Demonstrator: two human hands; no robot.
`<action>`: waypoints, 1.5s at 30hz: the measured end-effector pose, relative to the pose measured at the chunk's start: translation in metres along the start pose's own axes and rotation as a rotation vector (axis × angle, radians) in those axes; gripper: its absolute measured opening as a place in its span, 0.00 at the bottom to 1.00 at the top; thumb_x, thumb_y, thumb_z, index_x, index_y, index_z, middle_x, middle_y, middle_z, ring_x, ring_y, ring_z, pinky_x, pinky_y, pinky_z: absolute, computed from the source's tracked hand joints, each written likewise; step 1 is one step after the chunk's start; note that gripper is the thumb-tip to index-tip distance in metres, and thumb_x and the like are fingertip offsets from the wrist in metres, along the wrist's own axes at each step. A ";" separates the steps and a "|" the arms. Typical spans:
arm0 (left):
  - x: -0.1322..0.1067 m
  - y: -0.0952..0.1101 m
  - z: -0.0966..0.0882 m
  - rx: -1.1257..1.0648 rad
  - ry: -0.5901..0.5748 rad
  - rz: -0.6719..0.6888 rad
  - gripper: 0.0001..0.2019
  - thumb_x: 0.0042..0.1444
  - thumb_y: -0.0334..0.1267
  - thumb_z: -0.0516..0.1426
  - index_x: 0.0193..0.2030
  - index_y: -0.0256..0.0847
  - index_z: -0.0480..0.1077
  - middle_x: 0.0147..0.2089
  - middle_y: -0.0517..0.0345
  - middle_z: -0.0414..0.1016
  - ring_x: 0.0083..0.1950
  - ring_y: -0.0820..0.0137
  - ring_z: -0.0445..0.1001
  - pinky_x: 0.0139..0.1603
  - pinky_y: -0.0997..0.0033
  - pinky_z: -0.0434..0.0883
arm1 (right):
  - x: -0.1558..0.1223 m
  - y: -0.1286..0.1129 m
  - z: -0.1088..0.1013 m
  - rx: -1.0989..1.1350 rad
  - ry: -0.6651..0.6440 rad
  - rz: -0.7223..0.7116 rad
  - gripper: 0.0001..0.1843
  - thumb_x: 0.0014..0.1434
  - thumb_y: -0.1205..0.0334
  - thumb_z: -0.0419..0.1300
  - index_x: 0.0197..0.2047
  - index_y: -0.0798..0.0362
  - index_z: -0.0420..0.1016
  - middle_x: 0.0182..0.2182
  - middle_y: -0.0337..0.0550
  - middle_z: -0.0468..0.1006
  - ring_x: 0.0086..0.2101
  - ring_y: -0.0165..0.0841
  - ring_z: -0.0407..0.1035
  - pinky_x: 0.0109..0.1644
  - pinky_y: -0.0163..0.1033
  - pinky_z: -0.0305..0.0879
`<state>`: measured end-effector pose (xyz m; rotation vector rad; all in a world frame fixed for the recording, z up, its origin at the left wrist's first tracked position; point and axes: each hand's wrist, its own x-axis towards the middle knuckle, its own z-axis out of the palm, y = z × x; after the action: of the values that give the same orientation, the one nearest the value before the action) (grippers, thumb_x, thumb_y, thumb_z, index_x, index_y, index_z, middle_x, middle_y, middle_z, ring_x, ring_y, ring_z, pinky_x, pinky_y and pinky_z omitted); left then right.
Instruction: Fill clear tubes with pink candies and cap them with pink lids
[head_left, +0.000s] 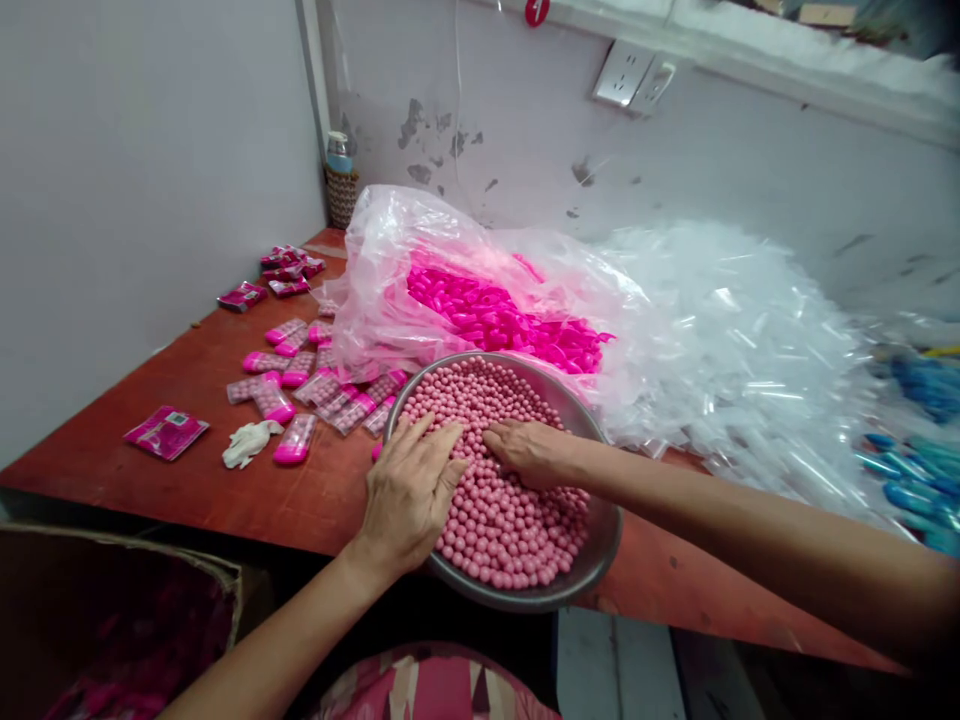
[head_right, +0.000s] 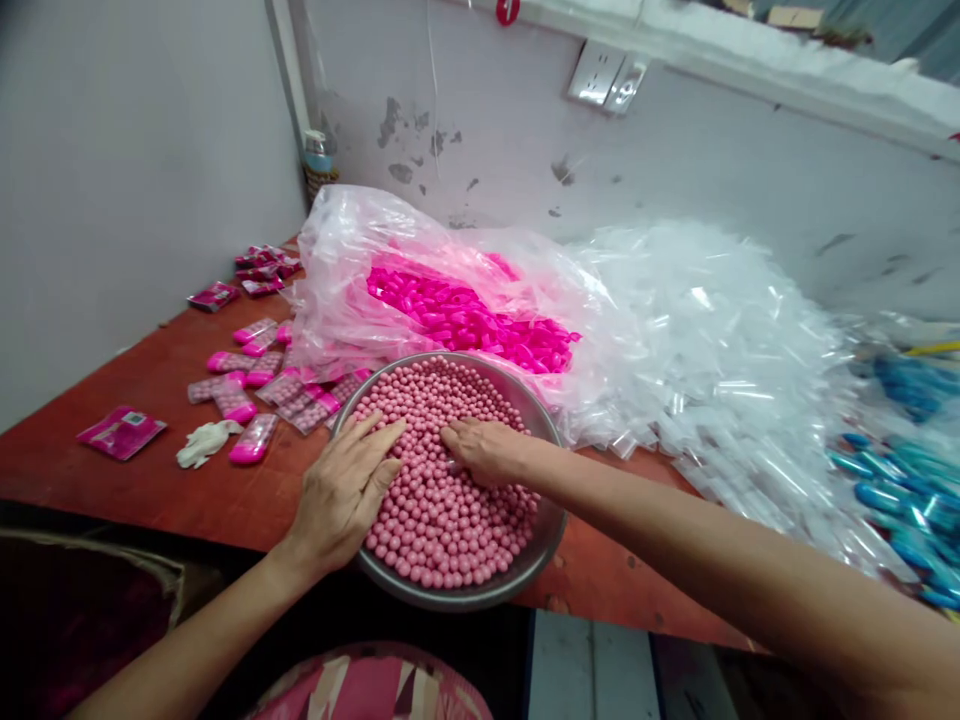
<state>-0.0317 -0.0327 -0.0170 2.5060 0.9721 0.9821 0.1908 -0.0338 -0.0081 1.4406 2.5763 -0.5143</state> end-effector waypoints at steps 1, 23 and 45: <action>0.000 0.000 0.000 -0.004 0.001 -0.001 0.18 0.62 0.38 0.47 0.55 0.35 0.65 0.54 0.52 0.72 0.60 0.60 0.64 0.63 0.52 0.57 | 0.000 -0.001 0.001 -0.002 -0.008 0.000 0.13 0.48 0.74 0.52 0.39 0.59 0.64 0.37 0.54 0.71 0.40 0.42 0.66 0.46 0.48 0.62; 0.015 0.006 -0.006 0.036 -0.259 -0.048 0.28 0.63 0.48 0.41 0.62 0.28 0.56 0.61 0.41 0.62 0.63 0.58 0.59 0.61 0.52 0.59 | 0.013 -0.013 0.020 1.325 0.288 0.066 0.21 0.43 0.70 0.58 0.44 0.55 0.69 0.33 0.39 0.77 0.33 0.32 0.70 0.40 0.39 0.67; 0.065 0.002 0.004 -0.506 -0.132 -0.329 0.12 0.50 0.32 0.57 0.42 0.37 0.74 0.39 0.55 0.78 0.38 0.67 0.76 0.43 0.67 0.72 | 0.000 -0.018 0.009 1.704 0.615 0.122 0.30 0.40 0.66 0.69 0.48 0.53 0.66 0.42 0.44 0.75 0.42 0.36 0.70 0.49 0.44 0.65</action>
<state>0.0073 0.0103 0.0134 1.8978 0.9180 0.8218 0.1748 -0.0459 -0.0124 2.2097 1.9836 -3.0527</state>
